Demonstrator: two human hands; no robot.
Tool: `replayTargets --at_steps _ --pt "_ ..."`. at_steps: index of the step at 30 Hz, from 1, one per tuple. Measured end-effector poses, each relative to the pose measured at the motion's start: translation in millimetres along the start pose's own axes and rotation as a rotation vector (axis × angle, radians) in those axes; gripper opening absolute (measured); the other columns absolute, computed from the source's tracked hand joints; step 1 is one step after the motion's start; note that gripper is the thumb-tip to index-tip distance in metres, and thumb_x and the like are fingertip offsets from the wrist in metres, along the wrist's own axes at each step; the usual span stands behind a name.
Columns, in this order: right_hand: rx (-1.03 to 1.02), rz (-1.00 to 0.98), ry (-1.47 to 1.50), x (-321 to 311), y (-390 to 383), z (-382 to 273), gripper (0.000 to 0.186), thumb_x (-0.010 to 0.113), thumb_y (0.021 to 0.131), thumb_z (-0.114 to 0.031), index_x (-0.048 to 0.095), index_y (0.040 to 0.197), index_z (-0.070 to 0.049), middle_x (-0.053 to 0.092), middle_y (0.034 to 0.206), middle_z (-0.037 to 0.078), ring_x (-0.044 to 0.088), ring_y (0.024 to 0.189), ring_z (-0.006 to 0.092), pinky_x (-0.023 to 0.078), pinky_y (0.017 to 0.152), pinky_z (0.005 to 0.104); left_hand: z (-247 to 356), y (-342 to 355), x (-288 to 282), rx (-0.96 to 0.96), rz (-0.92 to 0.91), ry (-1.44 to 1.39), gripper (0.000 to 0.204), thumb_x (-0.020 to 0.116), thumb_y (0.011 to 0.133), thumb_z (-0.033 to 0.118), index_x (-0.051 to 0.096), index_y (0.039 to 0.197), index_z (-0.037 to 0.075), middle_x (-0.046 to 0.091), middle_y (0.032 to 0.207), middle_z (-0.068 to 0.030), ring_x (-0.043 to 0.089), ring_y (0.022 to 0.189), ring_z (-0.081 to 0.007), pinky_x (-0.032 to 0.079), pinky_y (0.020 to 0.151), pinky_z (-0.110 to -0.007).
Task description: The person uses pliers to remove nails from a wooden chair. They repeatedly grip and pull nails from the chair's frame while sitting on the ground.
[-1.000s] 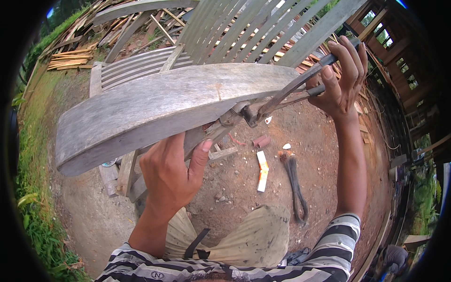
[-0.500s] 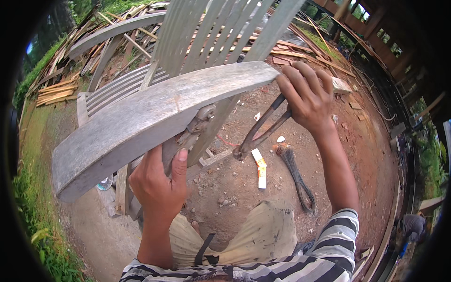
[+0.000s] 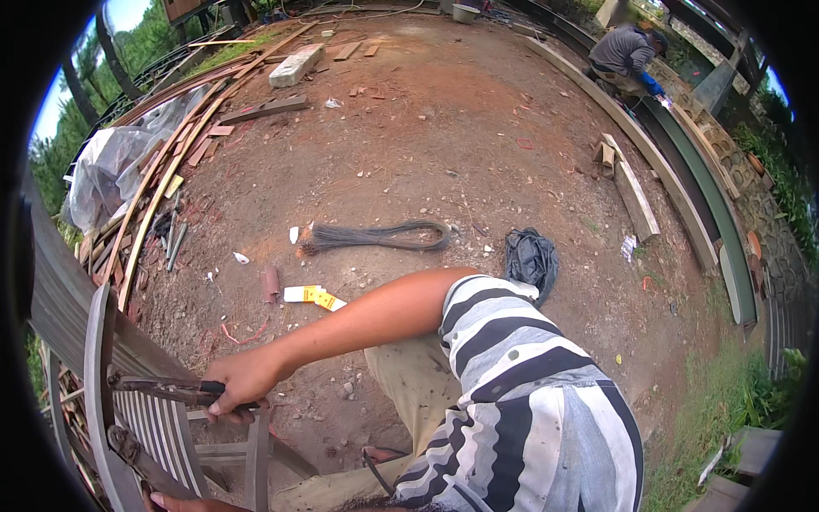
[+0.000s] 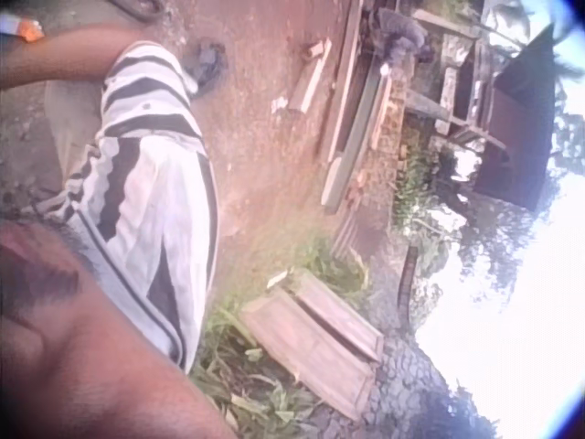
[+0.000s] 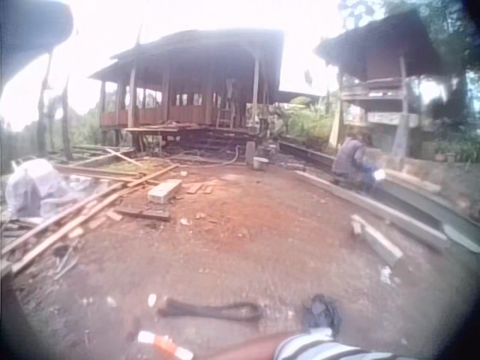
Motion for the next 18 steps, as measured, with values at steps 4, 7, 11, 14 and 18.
replayTargets --at_steps 4,7,11,14,18 --pt "0.131 0.171 0.073 23.7 -20.6 29.5 0.026 0.052 0.105 -0.021 0.058 0.118 0.002 0.068 0.074 0.008 0.07 0.058 0.0189 0.052 0.047 0.0372 -44.6 4.0 -4.0 0.126 0.029 0.214 0.044 0.061 0.105 0.037 0.064 0.123 -0.003 0.07 0.106 -0.0215 0.069 0.094 -0.0356 0.056 0.084 -0.043" --pt "0.24 0.236 -0.023 6.5 -34.4 37.8 0.03 0.054 0.105 -0.022 0.056 0.124 0.002 0.068 0.072 0.009 0.07 0.056 0.0221 0.054 0.051 0.0393 -50.1 -2.5 -5.0 0.219 0.067 0.103 0.045 0.062 0.105 0.036 0.064 0.123 -0.005 0.069 0.108 -0.0226 0.068 0.096 -0.0367 0.055 0.086 -0.045" --pt "0.097 0.252 -0.289 -9.3 -44.5 11.3 0.036 0.057 0.104 -0.022 0.053 0.13 0.002 0.069 0.083 0.019 0.072 0.077 0.0355 0.055 0.071 0.0486 -48.7 -3.4 -4.0 0.294 0.077 0.002 0.046 0.063 0.105 0.036 0.063 0.122 -0.007 0.067 0.11 -0.024 0.067 0.097 -0.038 0.054 0.089 -0.047" --pt "-0.088 0.295 -0.51 -16.9 -48.1 -3.9 0.041 0.059 0.102 -0.022 0.05 0.134 0.001 0.068 0.097 0.026 0.068 0.096 0.0442 0.051 0.085 0.0548 -31.3 -4.0 -2.2 0.343 0.075 0.009 0.043 0.062 0.105 0.033 0.063 0.121 -0.007 0.067 0.109 -0.0242 0.067 0.097 -0.0382 0.054 0.088 -0.047" --pt "-0.074 0.311 -0.426 -22.6 -57.5 -17.7 0.044 0.06 0.102 -0.023 0.049 0.137 0.0 0.065 0.106 0.029 0.064 0.106 0.0475 0.048 0.09 0.0573 -5.8 -1.9 -8.4 0.387 0.062 0.001 0.04 0.061 0.105 0.03 0.063 0.12 -0.007 0.067 0.109 -0.0245 0.067 0.096 -0.0384 0.054 0.086 -0.047"
Point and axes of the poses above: each hand's wrist, its own y-axis towards the middle knuckle, its own x-axis out of the palm, z = x × y, the point moved 5 cm from there along y, towards the middle knuckle
